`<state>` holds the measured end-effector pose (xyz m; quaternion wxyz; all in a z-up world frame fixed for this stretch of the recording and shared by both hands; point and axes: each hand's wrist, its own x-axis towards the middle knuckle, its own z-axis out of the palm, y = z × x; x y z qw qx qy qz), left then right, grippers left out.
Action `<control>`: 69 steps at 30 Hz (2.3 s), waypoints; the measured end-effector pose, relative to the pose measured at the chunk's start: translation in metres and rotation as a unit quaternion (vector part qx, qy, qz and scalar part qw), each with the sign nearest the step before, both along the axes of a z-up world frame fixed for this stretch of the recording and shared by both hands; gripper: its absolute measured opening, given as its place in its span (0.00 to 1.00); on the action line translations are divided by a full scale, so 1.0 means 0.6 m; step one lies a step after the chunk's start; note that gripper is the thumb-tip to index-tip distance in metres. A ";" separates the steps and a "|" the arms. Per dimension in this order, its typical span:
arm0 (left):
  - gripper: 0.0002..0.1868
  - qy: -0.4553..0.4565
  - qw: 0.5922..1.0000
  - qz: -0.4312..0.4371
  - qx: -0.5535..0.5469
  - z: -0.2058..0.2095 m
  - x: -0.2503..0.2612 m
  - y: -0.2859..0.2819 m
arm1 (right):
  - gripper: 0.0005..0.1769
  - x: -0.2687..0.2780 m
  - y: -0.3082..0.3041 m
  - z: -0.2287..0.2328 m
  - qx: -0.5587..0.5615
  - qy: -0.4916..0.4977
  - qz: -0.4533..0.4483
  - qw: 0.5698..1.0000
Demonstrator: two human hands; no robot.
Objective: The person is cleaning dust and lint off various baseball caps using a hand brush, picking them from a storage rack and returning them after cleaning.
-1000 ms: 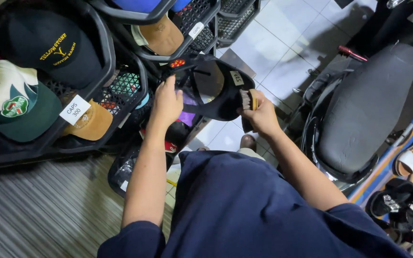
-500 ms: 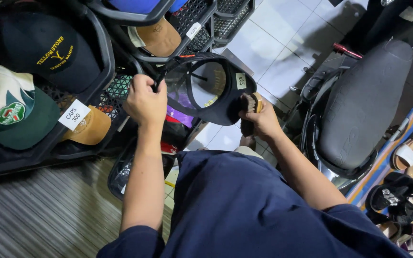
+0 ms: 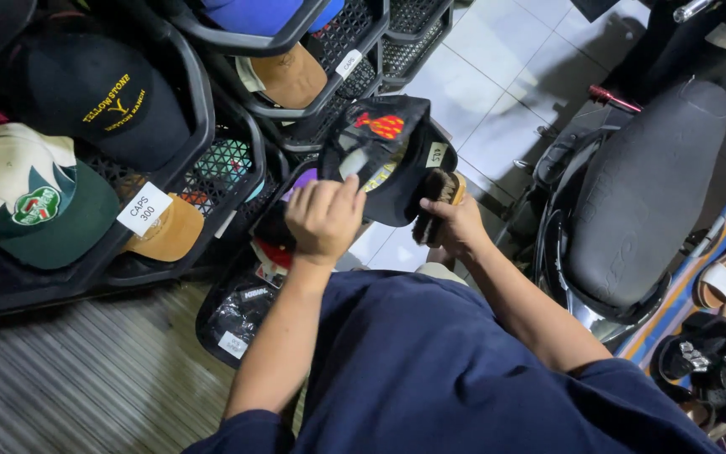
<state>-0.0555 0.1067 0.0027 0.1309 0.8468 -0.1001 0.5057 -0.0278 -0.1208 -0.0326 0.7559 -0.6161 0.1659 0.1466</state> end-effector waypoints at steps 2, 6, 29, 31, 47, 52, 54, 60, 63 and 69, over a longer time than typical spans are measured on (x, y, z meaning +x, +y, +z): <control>0.06 -0.063 0.998 0.000 0.017 0.037 -0.003 -0.020 | 0.15 -0.016 0.012 0.035 0.031 -0.016 -0.018 0.999; 0.05 -0.083 0.996 -0.016 0.022 0.048 -0.002 -0.024 | 0.14 -0.002 0.004 -0.015 0.047 -0.010 -0.031 0.998; 0.05 -0.104 0.985 -0.133 0.037 0.053 -0.037 -0.047 | 0.16 -0.005 -0.004 -0.086 0.215 -0.006 -0.101 0.971; 0.04 -0.098 0.987 -0.122 0.037 0.043 -0.037 -0.049 | 0.16 -0.006 -0.007 -0.096 0.216 -0.003 -0.099 0.971; 0.26 0.259 0.767 -0.300 -0.504 -0.151 0.010 -0.135 | 0.24 -0.004 -0.047 0.009 -0.205 -0.317 0.103 0.920; 0.21 0.130 0.349 -0.208 -0.904 -0.030 0.044 -0.197 | 0.14 0.041 -0.092 -0.037 -0.215 -0.479 0.222 0.822; 0.23 0.072 0.238 -0.170 -0.953 -0.007 0.055 -0.192 | 0.18 0.045 -0.095 -0.011 -0.173 -0.487 0.257 0.816; 0.28 0.007 0.178 -0.149 -0.973 -0.016 0.061 -0.206 | 0.42 0.095 -0.136 -0.059 0.201 -0.016 0.097 0.975; 0.28 0.031 0.179 -0.133 -0.974 -0.038 0.078 -0.226 | 0.30 0.137 -0.154 -0.114 0.209 0.270 0.065 0.938; 0.16 0.131 0.235 -0.049 -0.962 -0.229 0.090 -0.272 | 0.30 0.178 -0.183 -0.179 0.175 0.351 0.069 0.917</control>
